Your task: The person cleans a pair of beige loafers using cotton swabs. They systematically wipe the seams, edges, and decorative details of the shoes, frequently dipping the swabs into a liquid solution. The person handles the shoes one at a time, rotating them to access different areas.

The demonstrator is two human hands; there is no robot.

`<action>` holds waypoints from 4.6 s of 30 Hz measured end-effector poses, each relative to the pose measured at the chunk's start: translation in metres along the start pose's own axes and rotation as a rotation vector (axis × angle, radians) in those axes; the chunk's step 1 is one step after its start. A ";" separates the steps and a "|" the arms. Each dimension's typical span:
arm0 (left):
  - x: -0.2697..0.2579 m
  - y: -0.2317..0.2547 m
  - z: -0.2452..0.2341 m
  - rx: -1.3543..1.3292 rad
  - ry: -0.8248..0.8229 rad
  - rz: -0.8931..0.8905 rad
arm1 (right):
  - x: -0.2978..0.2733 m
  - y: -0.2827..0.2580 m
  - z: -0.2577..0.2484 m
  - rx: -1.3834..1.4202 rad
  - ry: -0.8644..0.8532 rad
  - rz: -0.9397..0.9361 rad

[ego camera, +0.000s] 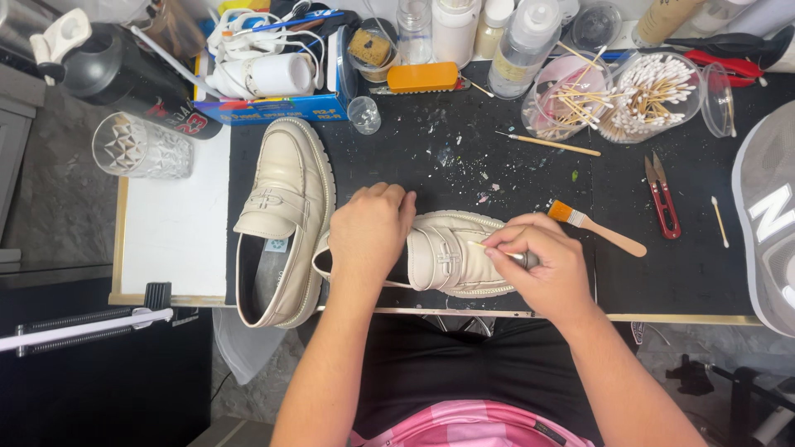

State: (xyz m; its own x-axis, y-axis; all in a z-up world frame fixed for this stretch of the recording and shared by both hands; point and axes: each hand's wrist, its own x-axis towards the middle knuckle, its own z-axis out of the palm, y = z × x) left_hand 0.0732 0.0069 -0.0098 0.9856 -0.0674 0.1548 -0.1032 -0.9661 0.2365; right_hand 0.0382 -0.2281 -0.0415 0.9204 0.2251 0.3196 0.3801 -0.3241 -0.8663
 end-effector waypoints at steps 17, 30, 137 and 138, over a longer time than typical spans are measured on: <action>0.002 -0.005 0.013 -0.028 0.049 -0.063 | 0.012 -0.011 -0.012 -0.037 -0.135 0.075; 0.003 -0.005 0.014 -0.022 0.024 -0.082 | 0.016 -0.037 -0.010 -0.205 -0.171 0.049; -0.044 0.025 -0.026 -0.160 0.123 0.232 | -0.045 0.092 0.000 0.448 0.422 0.104; -0.043 0.026 -0.026 -0.152 0.125 0.224 | -0.045 0.091 -0.001 0.454 0.424 0.107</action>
State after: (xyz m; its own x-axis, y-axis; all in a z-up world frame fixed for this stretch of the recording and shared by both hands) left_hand 0.0250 -0.0090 0.0149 0.9131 -0.2342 0.3339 -0.3442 -0.8816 0.3230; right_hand 0.0311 -0.2687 -0.1346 0.9429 -0.2006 0.2659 0.2928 0.1190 -0.9487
